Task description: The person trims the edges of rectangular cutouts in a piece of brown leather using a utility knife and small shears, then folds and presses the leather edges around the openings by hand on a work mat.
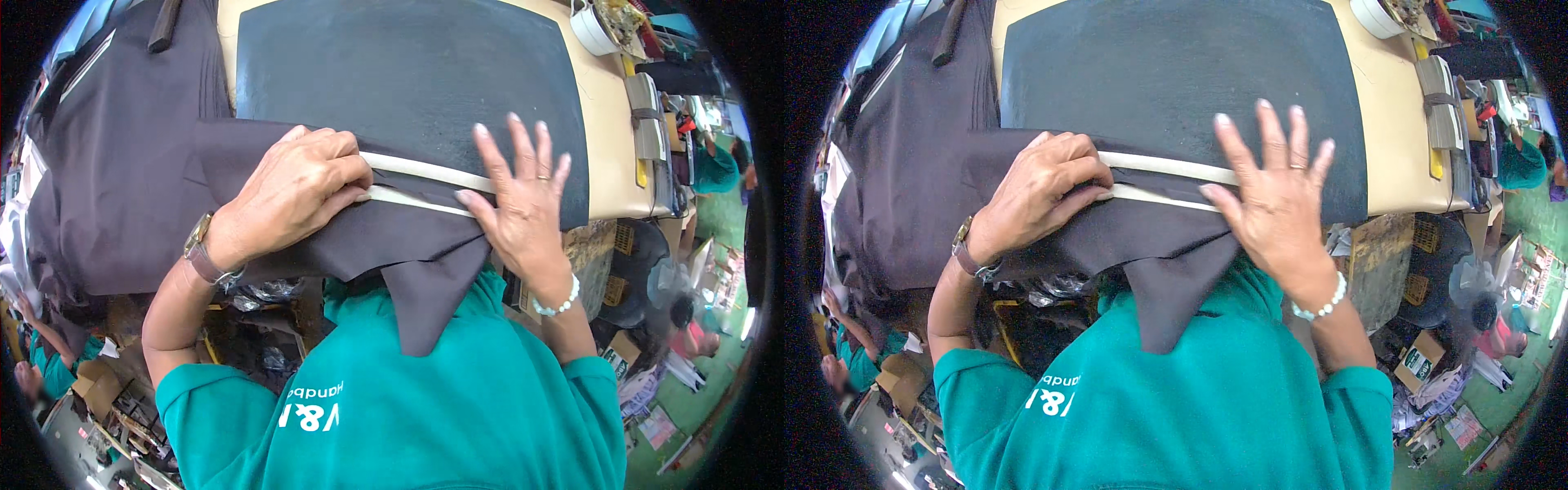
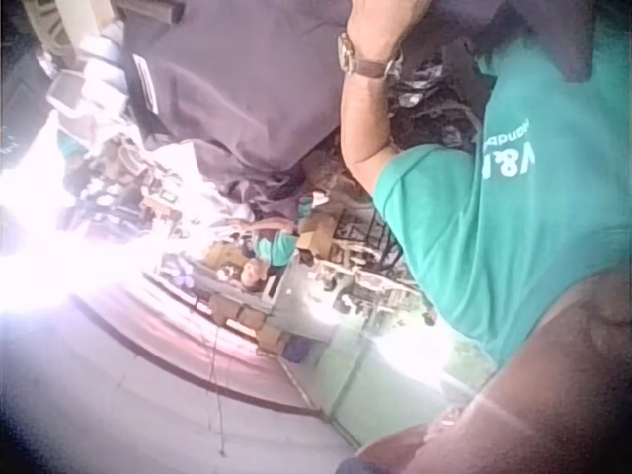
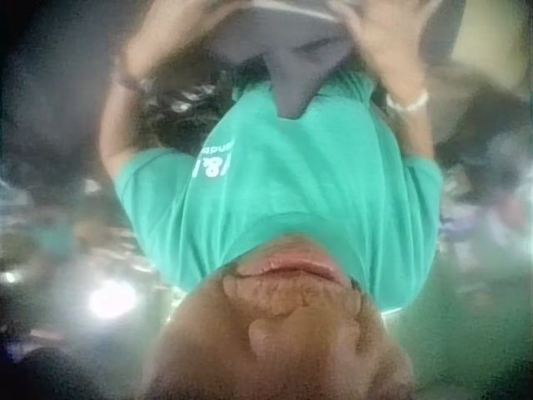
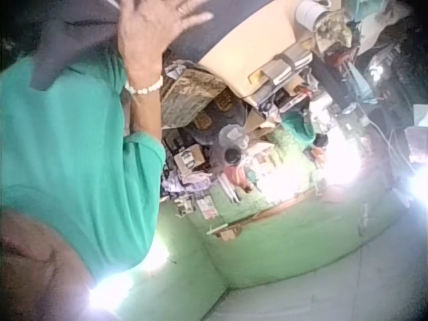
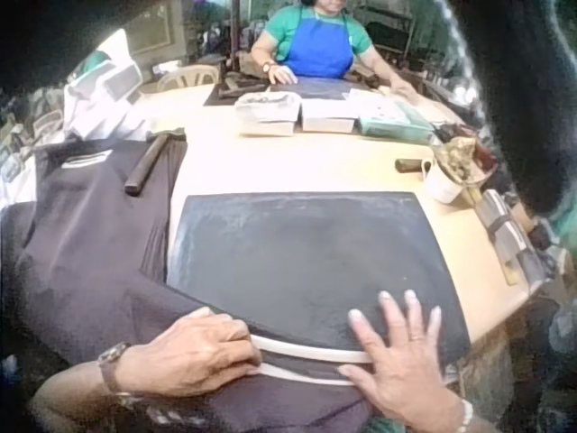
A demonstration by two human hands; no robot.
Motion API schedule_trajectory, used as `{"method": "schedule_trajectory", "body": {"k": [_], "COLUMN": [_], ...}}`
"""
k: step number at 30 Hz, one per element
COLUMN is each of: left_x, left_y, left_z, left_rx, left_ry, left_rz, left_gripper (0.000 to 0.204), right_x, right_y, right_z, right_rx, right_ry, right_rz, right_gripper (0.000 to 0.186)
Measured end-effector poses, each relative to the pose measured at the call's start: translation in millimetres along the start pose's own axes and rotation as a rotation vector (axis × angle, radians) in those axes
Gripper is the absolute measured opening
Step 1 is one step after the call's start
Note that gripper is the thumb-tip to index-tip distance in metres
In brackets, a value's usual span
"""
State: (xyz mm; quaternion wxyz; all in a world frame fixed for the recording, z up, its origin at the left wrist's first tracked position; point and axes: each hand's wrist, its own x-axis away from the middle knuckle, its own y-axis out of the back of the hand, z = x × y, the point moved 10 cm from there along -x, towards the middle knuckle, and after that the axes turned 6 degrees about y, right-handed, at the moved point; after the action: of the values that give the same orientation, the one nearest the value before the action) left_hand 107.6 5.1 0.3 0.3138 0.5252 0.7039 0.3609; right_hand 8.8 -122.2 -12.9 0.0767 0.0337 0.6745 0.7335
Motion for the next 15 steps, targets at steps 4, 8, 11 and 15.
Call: {"method": "schedule_trajectory", "body": {"k": [4, 8, 11, 15], "left_x": [1, 7, 16, 21], "left_y": [-2, 7, 10, 12], "left_z": [2, 8, 15, 15], "left_rx": [-0.016, 0.000, -0.031, -0.056], "left_ry": [0.025, 0.093, 0.122, 0.087], "left_rz": [-0.001, -0.139, -0.221, -0.293], "left_gripper": [0.012, 0.018, 0.023, 0.027], "right_x": [-32, -45, -33, -27], "right_y": [-4, -9, -9, -10], "right_z": [47, 67, 43, 38], "right_rx": [-0.028, -0.068, -0.040, -0.024], "right_ry": [0.137, 0.147, 0.056, 0.066], "right_rz": [-0.056, -0.105, -0.051, -0.013], "right_gripper": [0.062, 0.065, 0.067, 0.067]}}
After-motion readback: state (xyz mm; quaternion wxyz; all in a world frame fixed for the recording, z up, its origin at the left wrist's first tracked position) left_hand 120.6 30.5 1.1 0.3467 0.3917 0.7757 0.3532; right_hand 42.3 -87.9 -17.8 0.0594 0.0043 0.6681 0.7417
